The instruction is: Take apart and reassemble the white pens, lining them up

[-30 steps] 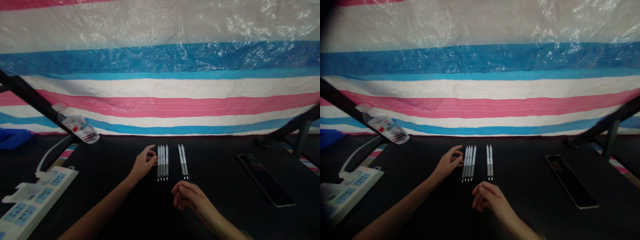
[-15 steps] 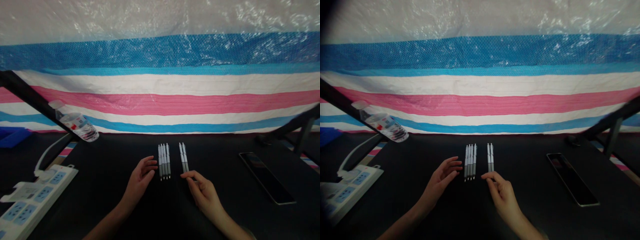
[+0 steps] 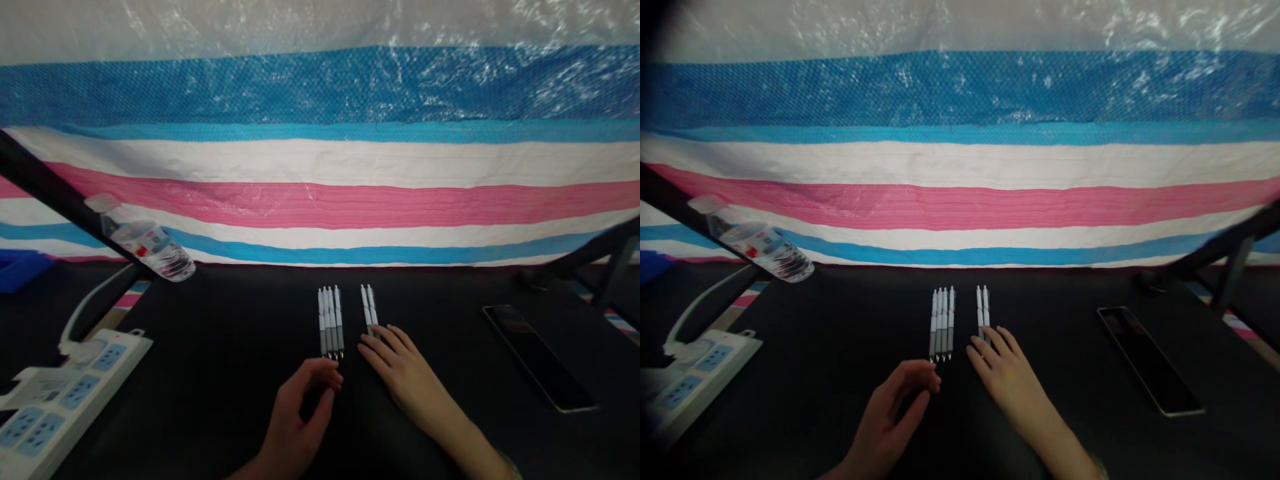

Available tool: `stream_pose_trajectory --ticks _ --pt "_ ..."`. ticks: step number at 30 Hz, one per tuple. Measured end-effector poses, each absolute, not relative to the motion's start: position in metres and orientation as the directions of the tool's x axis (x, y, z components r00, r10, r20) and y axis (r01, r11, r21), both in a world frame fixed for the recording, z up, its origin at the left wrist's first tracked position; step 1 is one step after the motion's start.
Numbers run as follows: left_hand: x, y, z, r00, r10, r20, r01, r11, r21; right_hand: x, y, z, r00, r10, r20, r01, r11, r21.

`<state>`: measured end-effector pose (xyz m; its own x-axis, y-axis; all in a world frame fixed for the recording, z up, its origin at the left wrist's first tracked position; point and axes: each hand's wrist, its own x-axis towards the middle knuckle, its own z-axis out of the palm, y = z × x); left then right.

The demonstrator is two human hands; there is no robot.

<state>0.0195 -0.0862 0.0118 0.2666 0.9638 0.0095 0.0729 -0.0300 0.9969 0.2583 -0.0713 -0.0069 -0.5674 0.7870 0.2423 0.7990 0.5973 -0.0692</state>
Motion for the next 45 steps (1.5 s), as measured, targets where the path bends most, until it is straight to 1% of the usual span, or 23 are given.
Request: stream_pose_trajectory --ticks 2,4,9,11,13,16,18,19,20,21,22,23,24,25,27,29,31,33,36,38,41,45 --pt "0.019 -0.086 0.012 0.257 0.966 0.014 0.075 -0.034 0.997 0.257 -0.071 -0.008 -0.583 0.775 0.244 0.793 0.608 -0.037" --pt "0.018 -0.086 0.012 0.246 0.969 0.008 0.073 -0.026 0.997 0.255 -0.072 -0.006 -0.588 0.768 0.253 0.787 0.615 -0.038" --pt "0.017 -0.084 0.013 0.241 0.97 -0.015 0.081 -0.005 0.997 0.246 -0.074 0.008 -0.634 0.725 0.269 0.725 0.678 -0.121" --pt "0.017 -0.082 0.013 0.224 0.974 -0.023 0.078 0.005 0.997 0.245 -0.076 0.014 -0.642 0.705 0.302 0.698 0.7 -0.151" --pt "0.016 -0.08 0.015 0.204 0.978 -0.035 0.075 0.019 0.997 0.246 -0.078 0.017 -0.612 0.701 0.367 0.684 0.702 -0.2" --pt "0.015 -0.078 0.019 0.169 0.984 -0.058 0.06 0.049 0.997 0.25 -0.084 0.017 -0.448 0.732 0.514 0.672 0.655 -0.346" --pt "0.014 -0.078 0.022 0.136 0.988 -0.072 0.035 0.068 0.997 0.251 -0.091 0.015 -0.256 0.761 0.596 0.626 0.6 -0.498" --pt "0.013 -0.078 0.023 0.113 0.99 -0.08 0.019 0.079 0.997 0.25 -0.094 0.013 -0.134 0.789 0.6 0.586 0.551 -0.594" --pt "0.013 -0.078 0.023 0.083 0.992 -0.09 0.001 0.09 0.996 0.249 -0.098 0.013 0.001 0.822 0.569 0.531 0.482 -0.697" --pt "0.012 -0.078 0.022 0.049 0.994 -0.101 -0.022 0.102 0.995 0.247 -0.1 0.013 0.136 0.856 0.499 0.467 0.389 -0.794" --pt "0.012 -0.078 0.02 0.016 0.993 -0.115 -0.05 0.116 0.992 0.245 -0.103 0.013 0.232 0.891 0.39 0.373 0.288 -0.882" --pt "0.012 -0.077 0.018 -0.006 0.991 -0.13 -0.085 0.129 0.988 0.242 -0.104 0.014 0.277 0.922 0.27 0.259 0.199 -0.945" --pt "0.013 -0.076 0.015 -0.015 0.989 -0.146 -0.124 0.143 0.982 0.239 -0.105 0.016 0.266 0.951 0.158 0.135 0.125 -0.983" --pt "0.013 -0.076 0.012 -0.007 0.987 -0.159 -0.162 0.156 0.974 0.236 -0.105 0.017 0.214 0.975 0.059 0.019 0.056 -0.998" --pt "0.013 -0.074 0.007 0.042 0.983 -0.18 -0.218 0.184 0.958 0.229 -0.105 0.017 0.046 0.997 -0.068 -0.159 -0.06 -0.985" --pt "0.013 -0.073 0.005 0.097 0.975 -0.198 -0.219 0.215 0.952 0.221 -0.106 0.012 -0.126 0.982 -0.143 -0.254 -0.172 -0.952" --pt "0.011 -0.073 0.005 0.125 0.968 -0.216 -0.171 0.236 0.957 0.214 -0.109 0.004 -0.293 0.932 -0.215 -0.312 -0.306 -0.9" --pt "0.01 -0.074 0.005 0.099 0.969 -0.225 -0.134 0.237 0.962 0.209 -0.113 -0.007 -0.434 0.858 -0.276 -0.313 -0.431 -0.846" --pt "0.01 -0.075 0.003 0.026 0.975 -0.222 -0.158 0.223 0.962 0.204 -0.117 -0.02 -0.58 0.734 -0.354 -0.251 -0.574 -0.78" --pt "0.011 -0.075 0.001 0.006 0.975 -0.221 -0.19 0.218 0.957 0.204 -0.118 -0.023 -0.609 0.697 -0.378 -0.228 -0.61 -0.759" --pt "0.014 -0.074 0.0 -0.017 0.973 -0.229 -0.238 0.218 0.946 0.205 -0.118 -0.023 -0.597 0.697 -0.396 -0.243 -0.628 -0.739" --pt "0.015 -0.076 0.001 0.002 0.965 -0.262 -0.309 0.25 0.918 0.206 -0.116 -0.018 -0.632 0.656 -0.412 -0.252 -0.677 -0.691"
